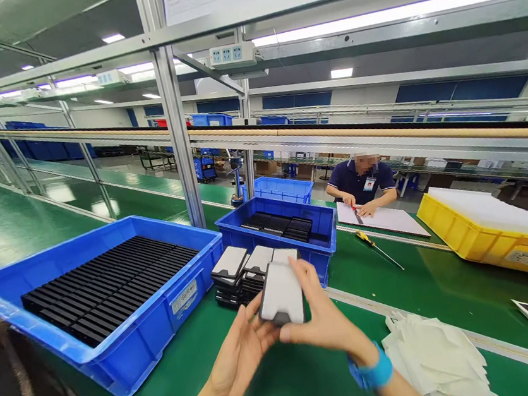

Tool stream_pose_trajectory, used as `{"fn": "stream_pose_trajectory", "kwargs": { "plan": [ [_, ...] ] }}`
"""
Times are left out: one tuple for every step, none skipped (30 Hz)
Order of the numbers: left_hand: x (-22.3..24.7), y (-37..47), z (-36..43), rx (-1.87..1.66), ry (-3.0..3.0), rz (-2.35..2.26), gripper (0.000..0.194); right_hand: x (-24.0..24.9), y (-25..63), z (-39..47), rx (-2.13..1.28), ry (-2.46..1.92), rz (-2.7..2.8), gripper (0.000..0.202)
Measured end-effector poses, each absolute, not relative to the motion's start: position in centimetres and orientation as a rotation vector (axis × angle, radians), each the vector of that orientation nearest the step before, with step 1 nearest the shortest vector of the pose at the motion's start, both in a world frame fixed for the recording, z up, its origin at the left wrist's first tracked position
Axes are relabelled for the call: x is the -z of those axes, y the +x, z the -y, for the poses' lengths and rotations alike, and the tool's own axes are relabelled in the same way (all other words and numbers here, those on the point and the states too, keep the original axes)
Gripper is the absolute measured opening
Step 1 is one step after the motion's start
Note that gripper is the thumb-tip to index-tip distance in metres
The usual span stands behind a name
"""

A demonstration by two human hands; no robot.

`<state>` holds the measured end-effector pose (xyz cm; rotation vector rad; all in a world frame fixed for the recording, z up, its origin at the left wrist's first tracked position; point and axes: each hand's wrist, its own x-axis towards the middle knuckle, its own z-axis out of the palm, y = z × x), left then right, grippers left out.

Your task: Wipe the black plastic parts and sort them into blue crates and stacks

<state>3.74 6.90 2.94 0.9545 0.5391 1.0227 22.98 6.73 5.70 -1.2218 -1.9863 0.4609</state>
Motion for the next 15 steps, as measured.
{"fn": "stream_pose_trajectory", "kwargs": {
  "plan": [
    [-3.0, 3.6, -6.1, -0.894, 0.779, -0.427, 0.063, -4.6, 22.1, -4.9, -0.448, -1.218, 2.025, 0.117],
    [-2.8, 3.6, -5.4, -0.774, 0.614, -0.344, 0.064, -3.4, 21.3, -3.2, -0.412, -1.236, 2.054, 0.121],
    [-2.3, 3.6, -4.8, -0.679, 0.484, -0.301, 0.064, -2.2, 20.6, -1.8, -0.348, -1.277, 2.065, 0.122],
    [-1.5, 3.8, -4.5, -0.62, 0.406, -0.293, 0.063, -1.0, 20.1, -0.8, -0.274, -1.326, 2.054, 0.121],
    [-0.5, 3.9, -4.2, -0.58, 0.356, -0.288, 0.062, 0.1, 19.8, 0.0, -0.205, -1.37, 2.028, 0.116],
    [0.6, 4.2, -4.0, -0.556, 0.321, -0.279, 0.062, 0.9, 19.7, 0.4, -0.155, -1.397, 1.994, 0.105],
    [1.7, 4.5, -3.8, -0.546, 0.298, -0.267, 0.063, 1.5, 19.7, 0.6, -0.126, -1.405, 1.948, 0.088],
    [2.6, 4.8, -3.6, -0.544, 0.282, -0.264, 0.063, 1.9, 19.8, 0.7, -0.113, -1.392, 1.9, 0.067],
    [3.3, 5.1, -3.3, -0.541, 0.27, -0.278, 0.063, 2.0, 19.8, 0.6, -0.098, -1.355, 1.859, 0.045],
    [3.7, 5.3, -3.0, -0.532, 0.263, -0.311, 0.063, 2.0, 19.9, 0.4, -0.074, -1.306, 1.826, 0.027],
    [3.9, 5.5, -2.7, -0.521, 0.262, -0.362, 0.062, 2.0, 19.8, 0.3, -0.039, -1.26, 1.8, 0.015],
    [4.0, 5.6, -2.4, -0.51, 0.269, -0.42, 0.062, 1.9, 19.7, 0.1, 0.001, -1.224, 1.782, 0.011],
    [4.0, 5.7, -2.1, -0.496, 0.286, -0.478, 0.064, 1.9, 19.5, 0.0, 0.036, -1.199, 1.778, 0.01],
    [4.1, 5.6, -1.8, -0.489, 0.306, -0.532, 0.065, 1.9, 19.2, 0.0, 0.064, -1.182, 1.784, 0.01],
    [4.2, 5.4, -1.5, -0.491, 0.334, -0.583, 0.064, 2.0, 18.9, 0.0, 0.08, -1.175, 1.785, 0.011]
  ]
}}
